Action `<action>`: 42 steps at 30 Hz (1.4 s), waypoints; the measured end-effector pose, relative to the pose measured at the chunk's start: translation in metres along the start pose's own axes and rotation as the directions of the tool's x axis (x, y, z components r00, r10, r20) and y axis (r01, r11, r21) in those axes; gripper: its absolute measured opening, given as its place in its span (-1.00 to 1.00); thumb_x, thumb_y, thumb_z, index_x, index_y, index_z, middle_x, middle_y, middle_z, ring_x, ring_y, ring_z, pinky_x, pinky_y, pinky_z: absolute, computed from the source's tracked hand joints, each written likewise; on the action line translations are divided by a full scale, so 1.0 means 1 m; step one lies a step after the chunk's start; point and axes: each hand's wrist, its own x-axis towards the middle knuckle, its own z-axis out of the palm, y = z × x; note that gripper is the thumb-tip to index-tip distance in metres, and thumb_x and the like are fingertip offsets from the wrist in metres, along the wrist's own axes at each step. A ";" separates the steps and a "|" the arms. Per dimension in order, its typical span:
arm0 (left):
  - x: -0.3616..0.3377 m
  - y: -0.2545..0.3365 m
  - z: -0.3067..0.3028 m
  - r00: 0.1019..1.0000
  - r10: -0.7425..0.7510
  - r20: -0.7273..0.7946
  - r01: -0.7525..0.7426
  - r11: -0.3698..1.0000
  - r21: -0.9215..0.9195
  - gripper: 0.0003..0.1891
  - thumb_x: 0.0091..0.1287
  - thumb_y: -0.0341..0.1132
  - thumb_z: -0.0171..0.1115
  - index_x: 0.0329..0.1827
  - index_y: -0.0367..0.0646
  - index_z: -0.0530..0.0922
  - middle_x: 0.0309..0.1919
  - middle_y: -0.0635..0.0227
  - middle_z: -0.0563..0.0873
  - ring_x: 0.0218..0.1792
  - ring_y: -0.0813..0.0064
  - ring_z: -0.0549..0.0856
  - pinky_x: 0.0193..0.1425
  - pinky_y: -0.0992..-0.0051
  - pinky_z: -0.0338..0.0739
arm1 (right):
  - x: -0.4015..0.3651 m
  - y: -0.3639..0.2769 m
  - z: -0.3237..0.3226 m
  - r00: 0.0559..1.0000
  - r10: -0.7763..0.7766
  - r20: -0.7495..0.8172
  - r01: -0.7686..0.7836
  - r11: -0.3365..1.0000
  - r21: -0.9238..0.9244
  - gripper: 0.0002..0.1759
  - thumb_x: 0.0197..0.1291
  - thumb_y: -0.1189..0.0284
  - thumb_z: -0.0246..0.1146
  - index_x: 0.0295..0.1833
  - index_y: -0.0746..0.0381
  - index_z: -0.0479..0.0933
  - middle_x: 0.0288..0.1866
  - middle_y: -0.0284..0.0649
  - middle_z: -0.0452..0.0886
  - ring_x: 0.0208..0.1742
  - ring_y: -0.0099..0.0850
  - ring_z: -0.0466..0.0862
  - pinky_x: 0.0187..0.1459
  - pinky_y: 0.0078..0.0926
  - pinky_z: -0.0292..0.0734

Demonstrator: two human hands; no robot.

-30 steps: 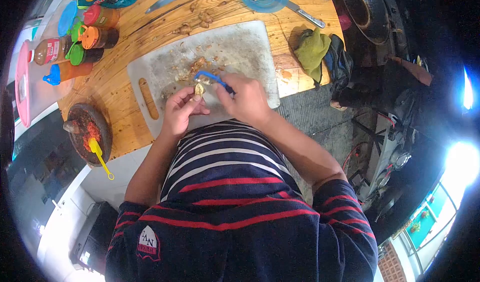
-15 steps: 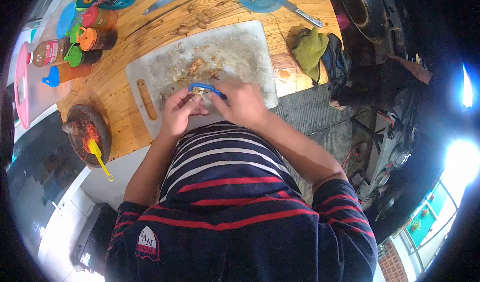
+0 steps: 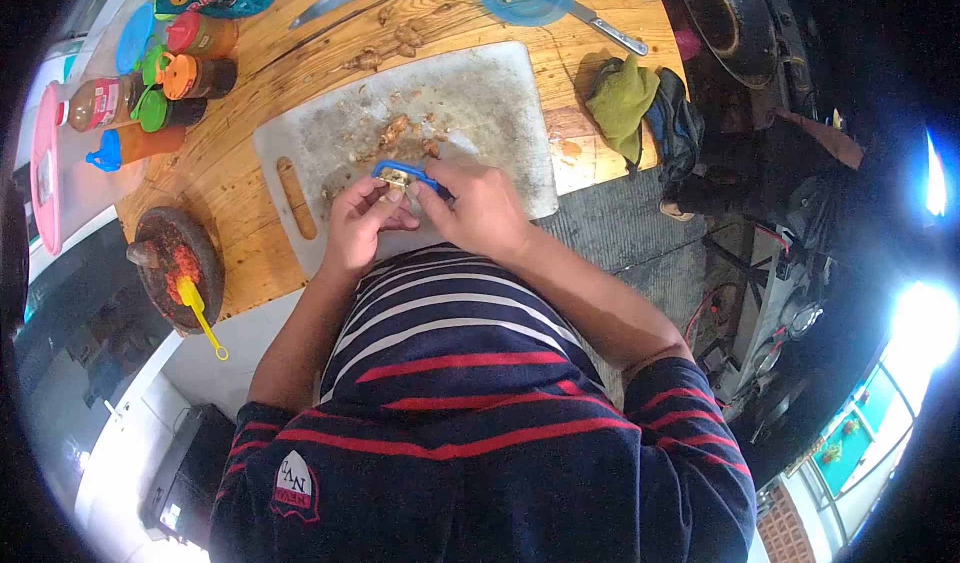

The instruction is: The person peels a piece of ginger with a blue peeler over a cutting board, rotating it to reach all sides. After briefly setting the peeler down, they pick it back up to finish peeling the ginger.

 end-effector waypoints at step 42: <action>0.005 -0.001 0.001 0.986 0.125 -0.111 -0.109 0.984 0.139 -0.79 0.40 -0.47 0.36 0.03 -0.33 0.60 -0.18 0.23 0.76 -0.25 0.44 0.78 -0.13 0.42 0.75 | 0.004 0.010 0.005 0.966 0.246 -0.077 -0.245 0.969 0.024 -0.78 0.31 0.32 0.37 -0.21 0.29 0.67 -0.50 0.02 0.63 -0.50 0.02 0.66 -0.43 -0.16 0.52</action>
